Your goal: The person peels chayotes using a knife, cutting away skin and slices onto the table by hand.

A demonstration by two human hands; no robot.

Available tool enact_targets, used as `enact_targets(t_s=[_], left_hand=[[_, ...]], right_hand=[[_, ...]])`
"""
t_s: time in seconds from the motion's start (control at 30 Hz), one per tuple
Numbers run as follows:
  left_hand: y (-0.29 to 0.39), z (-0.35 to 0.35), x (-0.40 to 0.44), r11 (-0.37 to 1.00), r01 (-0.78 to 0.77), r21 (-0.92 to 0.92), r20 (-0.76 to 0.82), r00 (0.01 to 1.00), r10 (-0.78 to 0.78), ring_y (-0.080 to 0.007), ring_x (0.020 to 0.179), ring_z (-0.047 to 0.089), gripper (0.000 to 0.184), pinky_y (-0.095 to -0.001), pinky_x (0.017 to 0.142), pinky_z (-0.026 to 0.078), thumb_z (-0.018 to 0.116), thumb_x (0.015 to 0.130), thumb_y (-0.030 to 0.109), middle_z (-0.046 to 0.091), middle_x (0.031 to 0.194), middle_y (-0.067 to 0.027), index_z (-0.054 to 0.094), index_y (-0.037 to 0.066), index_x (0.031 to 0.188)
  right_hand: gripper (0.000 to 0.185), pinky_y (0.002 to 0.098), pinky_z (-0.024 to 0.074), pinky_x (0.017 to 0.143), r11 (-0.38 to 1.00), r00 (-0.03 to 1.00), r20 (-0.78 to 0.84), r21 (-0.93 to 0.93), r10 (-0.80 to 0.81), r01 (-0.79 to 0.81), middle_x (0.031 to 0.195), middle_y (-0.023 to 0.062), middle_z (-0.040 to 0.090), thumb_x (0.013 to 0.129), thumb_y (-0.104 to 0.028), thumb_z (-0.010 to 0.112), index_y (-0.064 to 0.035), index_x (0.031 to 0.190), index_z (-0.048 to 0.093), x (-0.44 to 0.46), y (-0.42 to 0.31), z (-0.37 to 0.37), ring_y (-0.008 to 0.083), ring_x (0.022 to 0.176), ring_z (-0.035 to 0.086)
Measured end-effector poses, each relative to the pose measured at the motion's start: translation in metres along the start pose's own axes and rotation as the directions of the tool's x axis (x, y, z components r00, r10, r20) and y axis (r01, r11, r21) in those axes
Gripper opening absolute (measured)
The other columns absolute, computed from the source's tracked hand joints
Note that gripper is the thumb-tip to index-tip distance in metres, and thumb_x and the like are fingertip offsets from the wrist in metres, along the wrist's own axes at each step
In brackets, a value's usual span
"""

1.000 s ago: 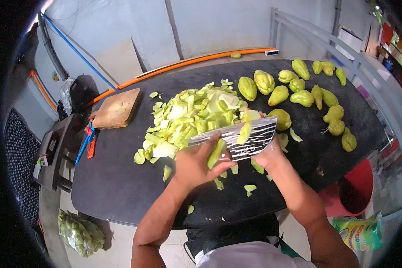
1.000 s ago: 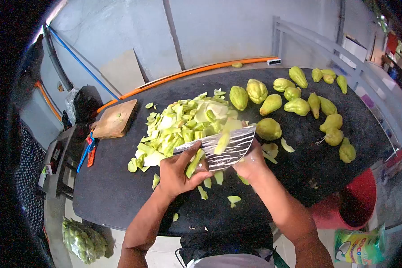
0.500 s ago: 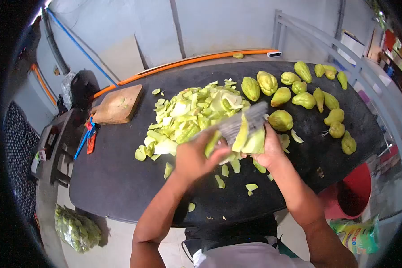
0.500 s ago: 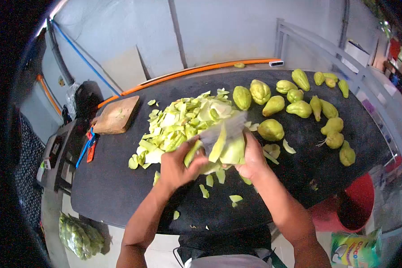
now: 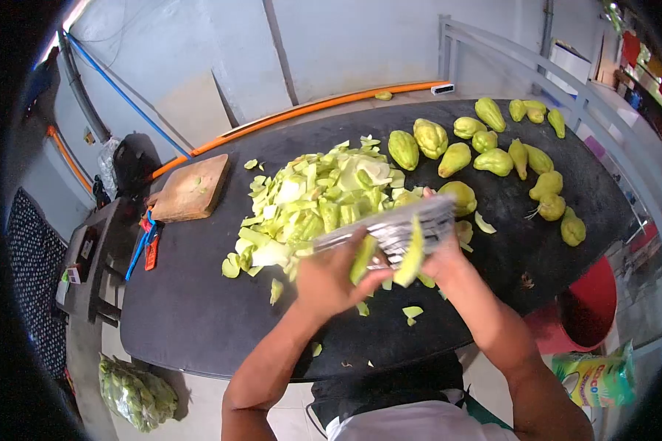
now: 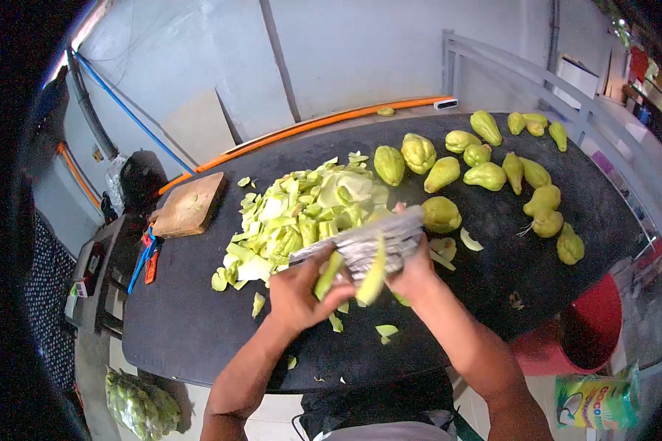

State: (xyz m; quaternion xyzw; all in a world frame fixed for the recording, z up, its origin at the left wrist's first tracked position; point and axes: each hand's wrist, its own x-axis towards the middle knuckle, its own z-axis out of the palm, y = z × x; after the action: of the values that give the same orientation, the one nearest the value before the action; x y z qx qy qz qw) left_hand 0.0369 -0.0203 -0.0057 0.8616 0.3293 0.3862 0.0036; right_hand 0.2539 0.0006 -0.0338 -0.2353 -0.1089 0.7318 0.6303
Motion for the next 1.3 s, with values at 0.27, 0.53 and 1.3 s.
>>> enact_targets(t_s=[0.27, 0.53, 1.3], left_hand=[[0.026, 0.005, 0.004, 0.946, -0.305, 0.109, -0.020, 0.951, 0.309, -0.0187, 0.052, 0.062, 0.091, -0.0308, 0.052, 0.051, 0.083, 0.069, 0.058, 0.061, 0.065, -0.0034, 0.060, -0.001, 0.133], [0.030, 0.005, 0.004, 0.939, -0.318, 0.128, 0.025, 0.948, 0.318, -0.0179, 0.053, 0.063, 0.090, -0.0310, 0.054, 0.052, 0.085, 0.066, 0.057, 0.063, 0.066, -0.0035, 0.062, -0.002, 0.130], [-0.008, -0.003, 0.003, 0.996, 0.027, -0.081, 0.025, 0.999, -0.025, -0.0347, 0.082, 0.074, 0.075, -0.0391, 0.075, 0.059, 0.082, 0.076, 0.051, 0.074, 0.090, -0.0178, 0.063, -0.001, 0.128]], right_hand=[[0.047, 0.0440, 0.0560, 0.090, 0.995, 0.976, 0.218, 0.099, -0.017, -0.004, 0.101, 0.0140, 0.069, 0.100, -0.047, 0.049, -0.0050, 0.113, 0.063, 0.000, 0.000, -0.010, 0.0289, 0.093, 0.068], [0.045, 0.0457, 0.0561, 0.087, 0.997, 0.974, 0.224, 0.082, -0.019, 0.000, 0.097, 0.0145, 0.071, 0.099, -0.046, 0.050, -0.0048, 0.111, 0.064, 0.010, 0.006, -0.019, 0.0312, 0.091, 0.068], [0.036, 0.0342, 0.0565, 0.083, 0.933, 0.946, -0.047, -0.188, -0.321, 0.307, 0.103, 0.0057, 0.065, 0.103, -0.036, 0.054, -0.0087, 0.125, 0.058, -0.004, 0.008, 0.006, 0.0173, 0.094, 0.066]])
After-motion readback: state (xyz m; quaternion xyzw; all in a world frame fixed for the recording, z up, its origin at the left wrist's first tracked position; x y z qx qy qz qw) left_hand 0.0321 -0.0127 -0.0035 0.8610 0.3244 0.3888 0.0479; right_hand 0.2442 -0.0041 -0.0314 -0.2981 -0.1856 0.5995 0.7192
